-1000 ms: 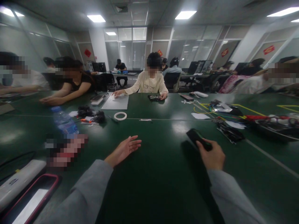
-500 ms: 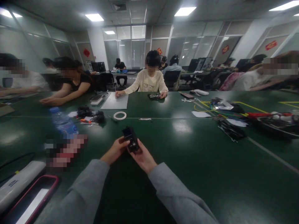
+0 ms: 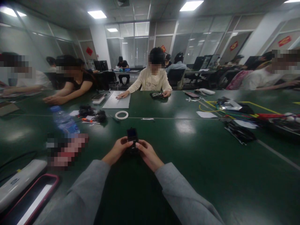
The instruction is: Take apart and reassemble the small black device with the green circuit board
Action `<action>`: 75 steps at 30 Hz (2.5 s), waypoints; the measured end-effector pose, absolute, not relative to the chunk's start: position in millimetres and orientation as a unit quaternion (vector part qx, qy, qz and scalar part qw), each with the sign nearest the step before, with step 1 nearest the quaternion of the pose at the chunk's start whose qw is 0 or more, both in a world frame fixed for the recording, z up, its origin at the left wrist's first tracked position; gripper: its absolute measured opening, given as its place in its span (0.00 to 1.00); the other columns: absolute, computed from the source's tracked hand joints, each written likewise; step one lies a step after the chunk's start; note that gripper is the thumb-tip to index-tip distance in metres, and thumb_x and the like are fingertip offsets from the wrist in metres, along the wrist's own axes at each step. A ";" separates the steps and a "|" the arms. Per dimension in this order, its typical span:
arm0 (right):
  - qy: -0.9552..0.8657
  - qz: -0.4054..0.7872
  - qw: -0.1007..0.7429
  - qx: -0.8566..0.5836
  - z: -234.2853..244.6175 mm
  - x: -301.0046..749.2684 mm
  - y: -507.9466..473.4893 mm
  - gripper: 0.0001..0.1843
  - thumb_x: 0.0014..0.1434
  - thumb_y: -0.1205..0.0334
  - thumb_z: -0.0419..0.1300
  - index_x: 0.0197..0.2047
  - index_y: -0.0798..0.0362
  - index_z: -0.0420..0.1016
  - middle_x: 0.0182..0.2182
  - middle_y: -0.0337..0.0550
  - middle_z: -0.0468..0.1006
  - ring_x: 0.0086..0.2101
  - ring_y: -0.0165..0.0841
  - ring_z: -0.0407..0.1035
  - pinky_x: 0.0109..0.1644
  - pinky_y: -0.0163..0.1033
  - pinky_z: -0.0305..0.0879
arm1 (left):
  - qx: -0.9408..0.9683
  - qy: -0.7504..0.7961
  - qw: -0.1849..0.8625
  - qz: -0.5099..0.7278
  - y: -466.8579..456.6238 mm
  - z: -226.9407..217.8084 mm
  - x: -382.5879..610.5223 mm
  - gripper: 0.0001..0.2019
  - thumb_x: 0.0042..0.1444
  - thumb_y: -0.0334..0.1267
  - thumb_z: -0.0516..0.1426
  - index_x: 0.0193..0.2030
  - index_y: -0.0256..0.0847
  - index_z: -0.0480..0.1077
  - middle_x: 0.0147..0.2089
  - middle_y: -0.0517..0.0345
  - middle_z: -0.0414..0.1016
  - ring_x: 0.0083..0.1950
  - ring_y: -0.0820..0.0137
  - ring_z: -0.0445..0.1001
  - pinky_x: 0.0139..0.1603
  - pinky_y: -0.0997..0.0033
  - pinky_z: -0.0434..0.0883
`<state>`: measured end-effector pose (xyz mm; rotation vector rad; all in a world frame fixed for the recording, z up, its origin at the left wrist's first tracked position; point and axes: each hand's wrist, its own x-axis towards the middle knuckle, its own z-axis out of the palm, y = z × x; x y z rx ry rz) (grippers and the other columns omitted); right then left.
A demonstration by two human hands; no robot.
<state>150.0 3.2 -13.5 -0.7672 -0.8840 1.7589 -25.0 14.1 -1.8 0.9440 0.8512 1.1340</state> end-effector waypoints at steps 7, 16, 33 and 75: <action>-0.354 0.725 0.489 -0.332 -16.2 149.9 2.8 0.21 0.49 0.57 0.70 0.45 0.54 0.75 0.46 0.47 0.75 0.47 0.35 0.70 0.51 0.39 0.64 | 0.436 0.375 0.652 0.494 14.4 -0.2 -25.3 0.22 0.42 0.40 0.68 0.45 0.35 0.72 0.46 0.46 0.75 0.49 0.62 0.72 0.56 0.58 0.63; -0.342 0.738 0.483 -0.324 -16.3 151.1 3.0 0.21 0.51 0.58 0.69 0.47 0.54 0.74 0.46 0.46 0.75 0.47 0.35 0.69 0.51 0.39 0.65 | 0.427 0.374 0.654 0.500 15.0 -2.1 -24.6 0.21 0.42 0.39 0.68 0.43 0.35 0.72 0.44 0.48 0.75 0.47 0.64 0.72 0.53 0.61 0.64; -0.346 0.731 0.490 -0.326 -15.0 149.8 2.9 0.19 0.49 0.59 0.70 0.45 0.53 0.75 0.45 0.45 0.76 0.45 0.33 0.71 0.50 0.38 0.66 | 0.429 0.374 0.652 0.501 14.3 -3.0 -24.1 0.22 0.41 0.41 0.68 0.44 0.36 0.72 0.45 0.48 0.75 0.47 0.64 0.72 0.54 0.60 0.64; -0.619 0.275 0.529 -0.511 -8.6 140.2 0.1 0.20 0.50 0.57 0.67 0.43 0.52 0.68 0.41 0.46 0.69 0.43 0.39 0.65 0.47 0.46 0.63 | 0.376 0.342 0.664 0.549 13.0 -2.2 -10.1 0.24 0.47 0.42 0.66 0.50 0.37 0.70 0.54 0.45 0.72 0.56 0.62 0.70 0.61 0.58 0.61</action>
